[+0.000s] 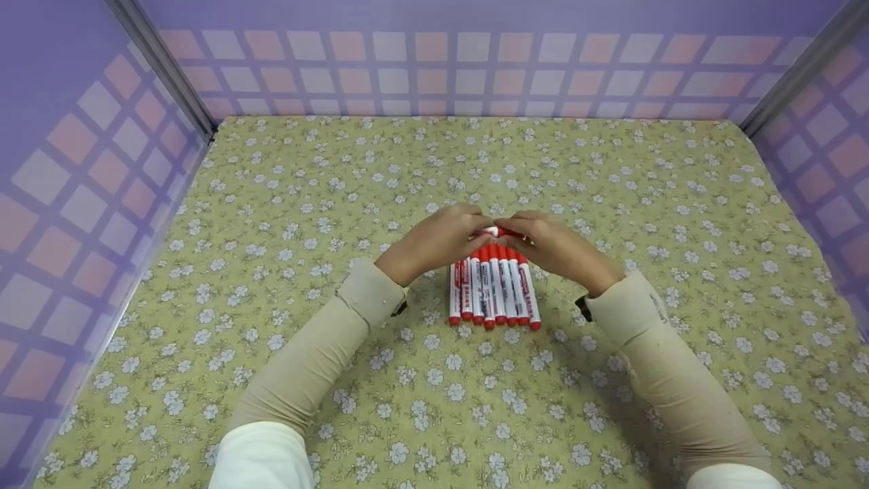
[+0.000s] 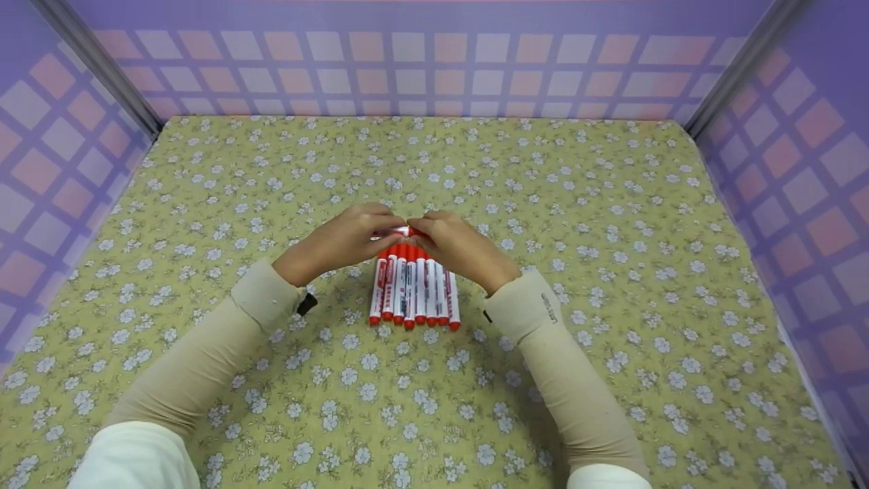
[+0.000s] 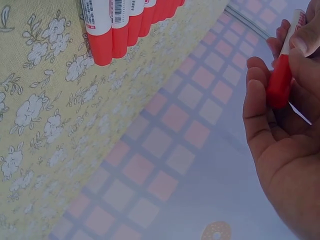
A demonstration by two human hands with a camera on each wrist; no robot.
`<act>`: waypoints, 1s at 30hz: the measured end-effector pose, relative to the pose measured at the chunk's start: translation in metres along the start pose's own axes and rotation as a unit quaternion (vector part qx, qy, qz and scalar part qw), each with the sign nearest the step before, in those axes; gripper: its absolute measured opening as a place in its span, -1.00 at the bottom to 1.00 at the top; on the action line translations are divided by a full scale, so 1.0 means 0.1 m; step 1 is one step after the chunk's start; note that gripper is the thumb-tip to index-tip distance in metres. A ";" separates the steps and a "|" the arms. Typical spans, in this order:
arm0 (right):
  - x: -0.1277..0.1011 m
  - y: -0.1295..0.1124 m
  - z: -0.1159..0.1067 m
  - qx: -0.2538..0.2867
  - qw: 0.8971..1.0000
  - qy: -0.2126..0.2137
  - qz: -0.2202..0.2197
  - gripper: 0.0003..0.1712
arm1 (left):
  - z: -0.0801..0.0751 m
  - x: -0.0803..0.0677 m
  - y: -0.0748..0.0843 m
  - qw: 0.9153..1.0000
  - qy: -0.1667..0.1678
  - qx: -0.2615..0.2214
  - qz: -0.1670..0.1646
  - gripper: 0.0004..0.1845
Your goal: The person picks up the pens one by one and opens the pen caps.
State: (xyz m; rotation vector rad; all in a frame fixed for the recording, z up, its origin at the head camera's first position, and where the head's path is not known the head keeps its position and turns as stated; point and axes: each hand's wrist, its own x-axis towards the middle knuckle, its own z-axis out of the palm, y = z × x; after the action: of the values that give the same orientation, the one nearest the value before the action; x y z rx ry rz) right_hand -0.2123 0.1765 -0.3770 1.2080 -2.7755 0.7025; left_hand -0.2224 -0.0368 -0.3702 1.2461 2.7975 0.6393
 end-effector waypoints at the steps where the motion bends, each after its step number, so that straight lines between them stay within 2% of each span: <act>1: 0.00 0.00 0.00 -0.005 1.000 0.002 -0.005 -0.62 | 0.00 0.00 0.00 1.000 0.003 0.002 0.006 -0.68; 9: 0.01 -0.06 0.02 -0.065 0.997 0.012 -0.035 -0.75 | 0.01 -0.01 0.00 0.999 0.012 0.021 0.027 -0.72; 14: 0.01 -0.09 0.03 -0.092 0.995 0.011 -0.038 -0.78 | 0.03 -0.03 0.02 0.999 0.003 0.036 0.032 -0.71; 18: 0.00 -0.10 0.05 -0.103 0.994 0.012 -0.044 -0.83 | 0.05 -0.05 0.04 0.998 -0.009 0.051 0.035 -0.69; 22: -0.01 -0.11 0.06 -0.113 0.992 0.017 -0.054 -0.87 | 0.08 -0.05 0.02 0.997 -0.004 0.064 0.049 -0.69; 30: -0.04 -0.13 0.05 -0.109 0.992 0.024 -0.062 -0.87 | 0.09 -0.06 0.00 0.997 0.003 0.044 0.062 -0.73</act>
State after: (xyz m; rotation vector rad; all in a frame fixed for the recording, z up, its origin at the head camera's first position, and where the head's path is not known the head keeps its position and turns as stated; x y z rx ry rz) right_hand -0.2001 0.1696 -0.3769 1.2864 -2.6276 0.4016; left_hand -0.2166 -0.0374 -0.3796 1.4459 2.7989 0.5317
